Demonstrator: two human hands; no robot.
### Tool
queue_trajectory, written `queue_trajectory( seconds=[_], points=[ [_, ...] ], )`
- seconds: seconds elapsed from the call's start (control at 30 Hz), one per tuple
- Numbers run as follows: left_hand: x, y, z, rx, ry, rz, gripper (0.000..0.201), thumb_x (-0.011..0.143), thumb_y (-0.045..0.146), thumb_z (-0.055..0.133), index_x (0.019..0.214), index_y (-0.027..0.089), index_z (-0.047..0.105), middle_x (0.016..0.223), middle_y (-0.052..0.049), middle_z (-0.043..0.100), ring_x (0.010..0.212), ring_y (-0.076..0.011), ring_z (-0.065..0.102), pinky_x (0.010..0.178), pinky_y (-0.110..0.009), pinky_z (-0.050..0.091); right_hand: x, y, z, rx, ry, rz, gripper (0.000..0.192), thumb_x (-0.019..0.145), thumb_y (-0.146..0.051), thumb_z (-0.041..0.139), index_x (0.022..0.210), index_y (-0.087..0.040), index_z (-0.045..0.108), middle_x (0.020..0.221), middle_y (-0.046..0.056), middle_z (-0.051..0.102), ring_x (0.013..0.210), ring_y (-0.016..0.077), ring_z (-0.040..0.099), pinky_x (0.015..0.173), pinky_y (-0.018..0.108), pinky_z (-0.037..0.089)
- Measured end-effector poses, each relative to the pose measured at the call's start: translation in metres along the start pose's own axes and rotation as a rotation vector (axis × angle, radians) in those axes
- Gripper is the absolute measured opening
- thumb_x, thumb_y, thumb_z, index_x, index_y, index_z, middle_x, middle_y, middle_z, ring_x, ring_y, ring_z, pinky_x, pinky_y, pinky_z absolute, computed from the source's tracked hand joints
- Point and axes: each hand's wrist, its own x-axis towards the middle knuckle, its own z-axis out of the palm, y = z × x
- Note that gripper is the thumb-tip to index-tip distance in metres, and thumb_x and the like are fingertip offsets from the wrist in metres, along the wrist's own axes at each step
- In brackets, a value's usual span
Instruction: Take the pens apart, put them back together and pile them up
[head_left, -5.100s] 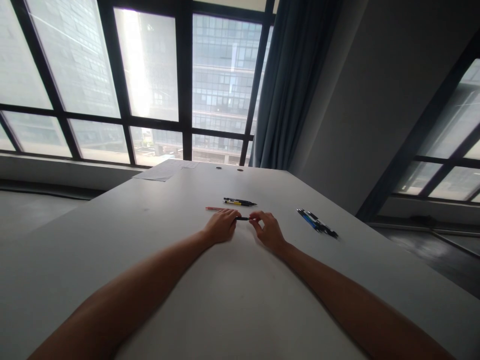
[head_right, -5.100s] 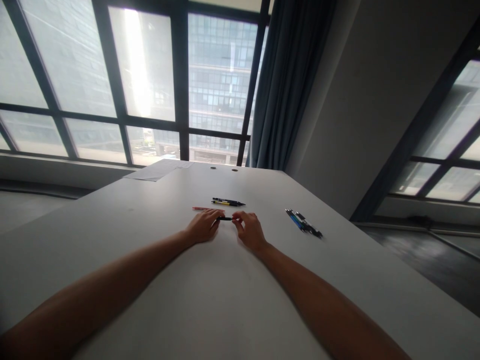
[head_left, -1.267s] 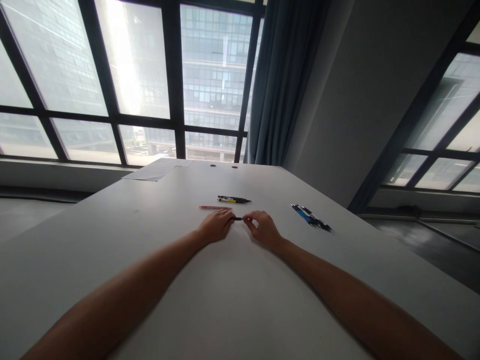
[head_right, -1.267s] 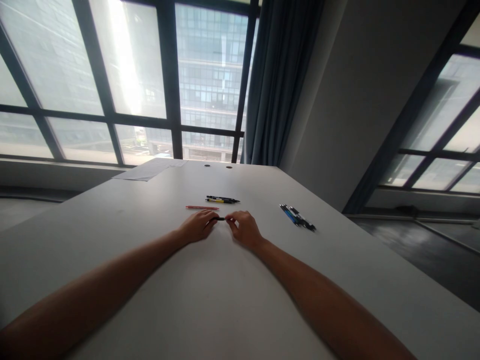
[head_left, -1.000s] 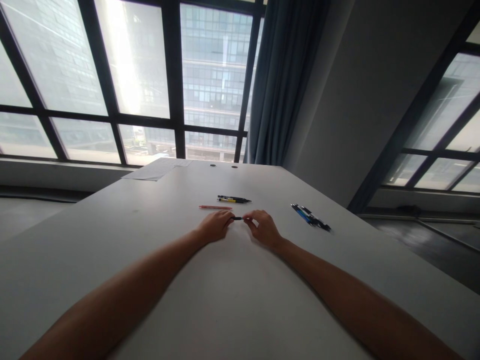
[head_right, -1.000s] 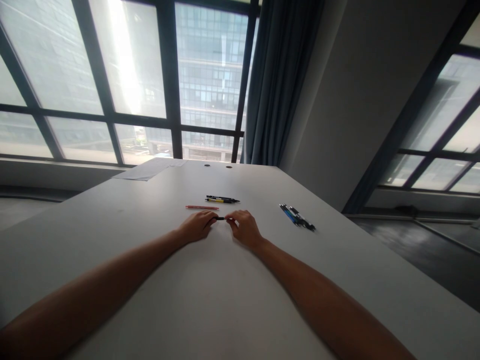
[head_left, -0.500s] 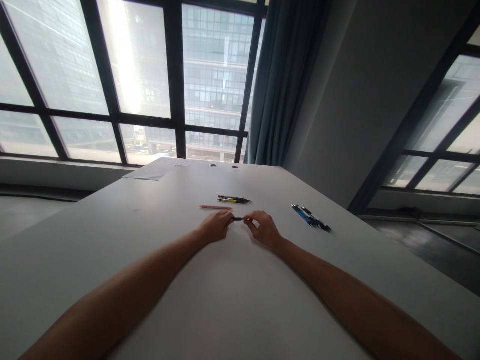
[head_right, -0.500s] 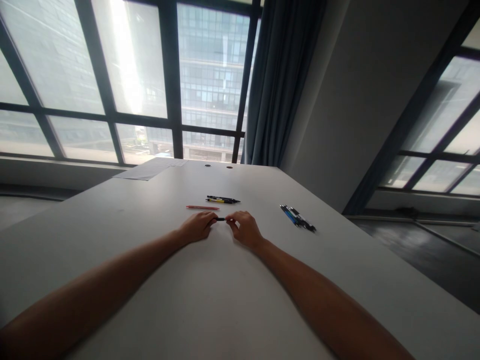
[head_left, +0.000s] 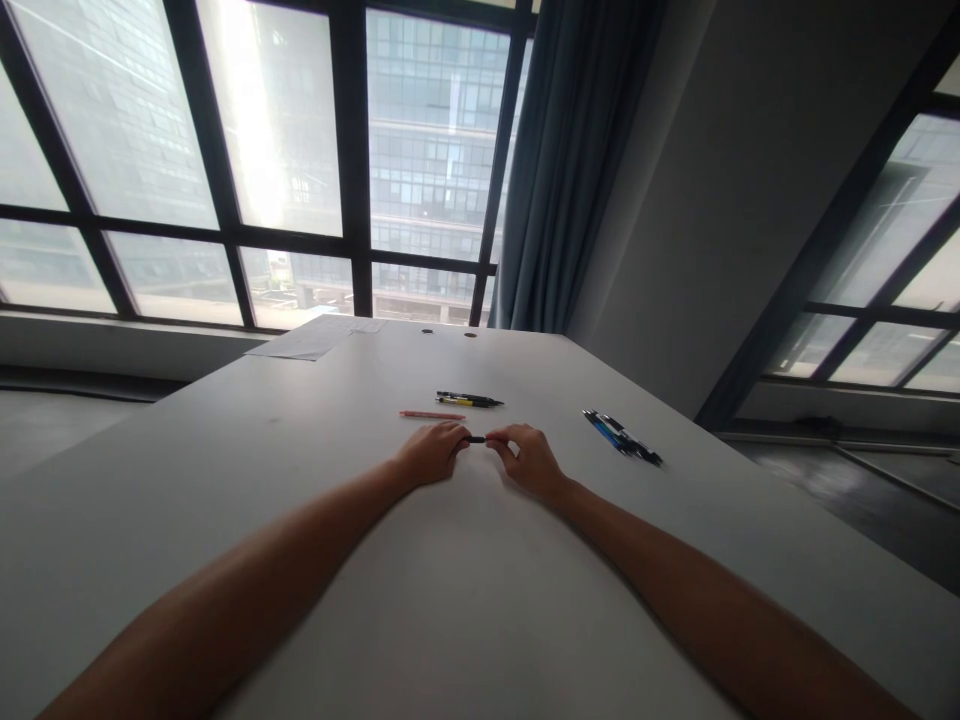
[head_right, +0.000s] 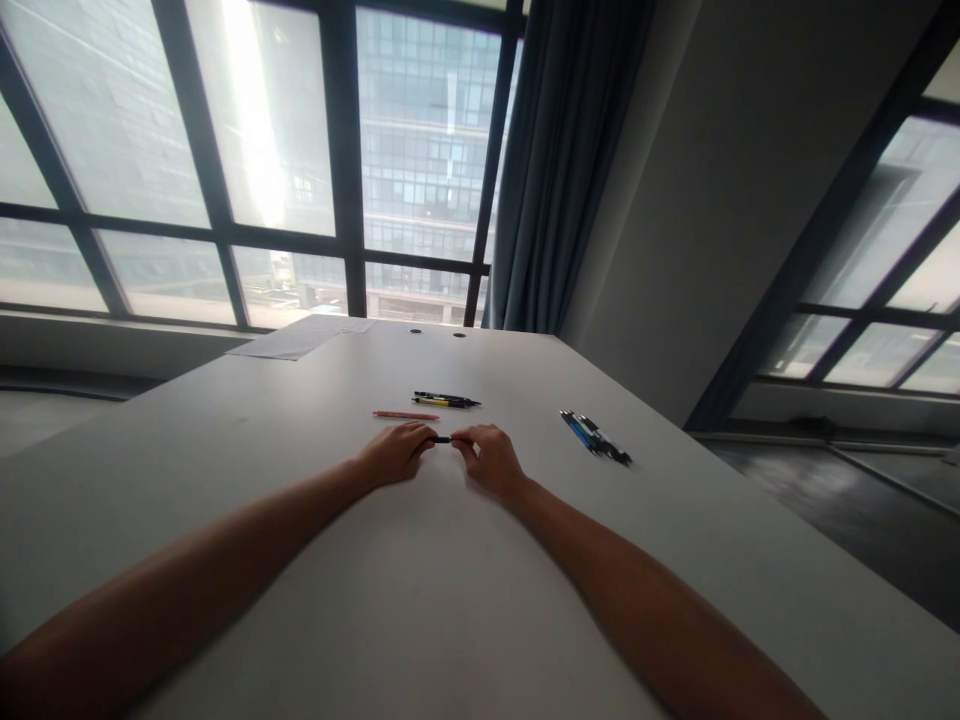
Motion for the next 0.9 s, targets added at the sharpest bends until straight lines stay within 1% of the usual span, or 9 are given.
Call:
queue_trajectory(
  seconds=[0.13,0.27,0.4,0.53,0.6,0.73,0.83,0.9],
  points=[
    [0.0003,0.0002,0.0001,-0.023,0.006,-0.002,0.018,0.091,0.021,0.045,0.098,0.019,0.061,0.098,-0.009,0.07,0.092,-0.0227,0.066,0.08,-0.034,0.053,-0.0003,0.0017,0.0024,-0.042,-0.017,0.007,0.013,0.087,-0.024,0.058,0.092,-0.021,0.07,0.083,0.004,0.073,0.078,0.0197,0.065,0.078,0.033,0.046],
    [0.0003,-0.0005,0.0007,-0.035,0.01,0.003,0.018,0.09,0.021,0.045,0.099,0.019,0.062,0.098,-0.009,0.07,0.092,-0.0223,0.066,0.08,-0.033,0.053,0.0002,0.0028,0.0018,-0.109,-0.04,-0.007,0.015,0.091,-0.028,0.054,0.091,-0.021,0.067,0.077,0.003,0.071,0.073,0.0189,0.063,0.077,0.032,0.043],
    [-0.0003,-0.0008,0.001,-0.053,0.012,0.021,0.02,0.091,0.023,0.044,0.1,0.02,0.062,0.097,-0.009,0.07,0.091,-0.0223,0.066,0.08,-0.033,0.053,0.0012,0.0024,0.0001,-0.205,-0.056,-0.076,0.024,0.096,-0.033,0.046,0.089,-0.019,0.065,0.08,0.006,0.07,0.072,0.0193,0.061,0.074,0.032,0.04],
    [-0.0012,-0.0008,0.0017,-0.057,0.009,0.026,0.024,0.093,0.025,0.041,0.103,0.018,0.062,0.098,-0.011,0.07,0.089,-0.0227,0.066,0.079,-0.034,0.053,0.0034,0.0003,-0.0034,-0.303,-0.081,-0.119,0.033,0.099,-0.036,0.039,0.085,-0.017,0.063,0.076,0.008,0.068,0.068,0.018,0.059,0.072,0.032,0.037],
    [-0.0017,-0.0012,0.0023,-0.048,-0.003,0.02,0.026,0.093,0.024,0.04,0.105,0.018,0.062,0.097,-0.011,0.07,0.087,-0.0228,0.066,0.077,-0.034,0.053,0.0044,-0.0004,-0.0052,-0.295,-0.09,-0.155,0.036,0.099,-0.038,0.037,0.085,-0.017,0.062,0.077,0.009,0.068,0.069,0.0181,0.059,0.073,0.032,0.037],
    [-0.002,-0.0021,0.0032,-0.035,-0.025,0.006,0.027,0.093,0.025,0.039,0.106,0.016,0.062,0.092,-0.012,0.071,0.082,-0.0234,0.067,0.072,-0.034,0.052,0.0042,0.0011,-0.0055,-0.189,-0.076,-0.221,0.034,0.099,-0.04,0.037,0.092,-0.019,0.063,0.083,0.008,0.069,0.072,0.0188,0.059,0.074,0.033,0.04],
    [-0.0018,-0.0021,0.0034,-0.029,-0.032,-0.001,0.027,0.094,0.025,0.039,0.105,0.017,0.062,0.091,-0.011,0.07,0.08,-0.0237,0.067,0.071,-0.034,0.052,0.0029,0.0027,-0.0041,-0.171,-0.041,-0.206,0.034,0.099,-0.04,0.038,0.094,-0.018,0.063,0.084,0.008,0.069,0.074,0.0187,0.059,0.073,0.032,0.041],
    [-0.0019,-0.0015,0.003,-0.027,-0.03,-0.003,0.026,0.094,0.025,0.04,0.105,0.018,0.062,0.091,-0.011,0.07,0.08,-0.0228,0.067,0.071,-0.033,0.052,0.0023,0.0024,-0.0037,-0.199,-0.05,-0.184,0.035,0.099,-0.041,0.037,0.092,-0.018,0.063,0.081,0.008,0.069,0.071,0.0181,0.059,0.072,0.031,0.04]
  ],
)
